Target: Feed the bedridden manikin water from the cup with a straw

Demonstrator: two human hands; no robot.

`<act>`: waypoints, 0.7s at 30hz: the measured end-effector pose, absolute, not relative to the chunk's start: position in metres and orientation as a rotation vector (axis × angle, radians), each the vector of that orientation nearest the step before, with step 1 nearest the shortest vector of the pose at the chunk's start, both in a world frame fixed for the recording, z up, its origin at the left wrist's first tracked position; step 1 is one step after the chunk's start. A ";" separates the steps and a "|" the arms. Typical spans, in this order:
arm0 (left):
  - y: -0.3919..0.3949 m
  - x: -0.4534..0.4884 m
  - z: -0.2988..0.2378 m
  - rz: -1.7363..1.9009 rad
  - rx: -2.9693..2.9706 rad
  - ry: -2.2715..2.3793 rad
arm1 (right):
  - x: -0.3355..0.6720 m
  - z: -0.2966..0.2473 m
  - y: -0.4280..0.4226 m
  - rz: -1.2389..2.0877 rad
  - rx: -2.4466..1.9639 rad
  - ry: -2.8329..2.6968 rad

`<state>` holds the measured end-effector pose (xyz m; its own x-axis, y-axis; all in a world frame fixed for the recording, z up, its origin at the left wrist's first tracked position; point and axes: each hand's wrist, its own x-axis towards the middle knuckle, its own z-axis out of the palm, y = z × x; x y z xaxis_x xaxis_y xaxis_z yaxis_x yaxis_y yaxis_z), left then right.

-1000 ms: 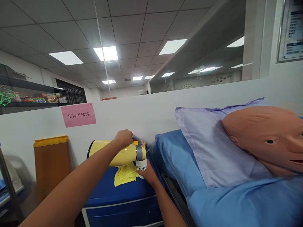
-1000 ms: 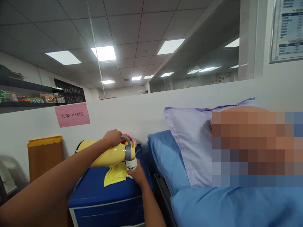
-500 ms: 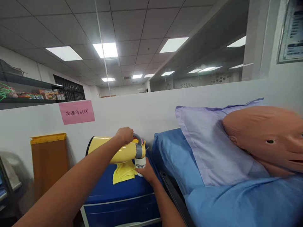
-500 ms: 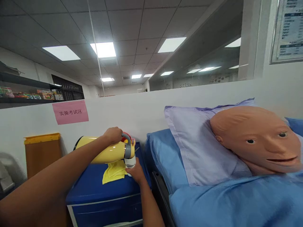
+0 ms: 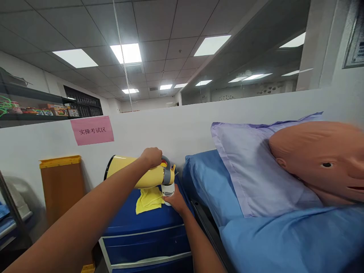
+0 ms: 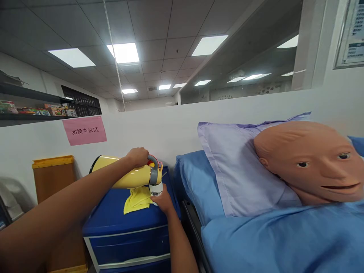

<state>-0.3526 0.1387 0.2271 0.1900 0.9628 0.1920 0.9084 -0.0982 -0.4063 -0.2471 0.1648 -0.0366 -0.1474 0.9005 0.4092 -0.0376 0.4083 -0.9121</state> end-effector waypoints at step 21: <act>0.150 -0.358 0.225 -0.011 -2.097 -1.830 | -0.247 -0.037 0.166 0.990 -0.839 -1.497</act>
<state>-0.3584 0.1502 0.2251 0.1628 0.9578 0.2367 0.9606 -0.0991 -0.2595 -0.2469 0.1660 -0.0371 -0.1483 0.9057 0.3970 -0.0106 0.4000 -0.9165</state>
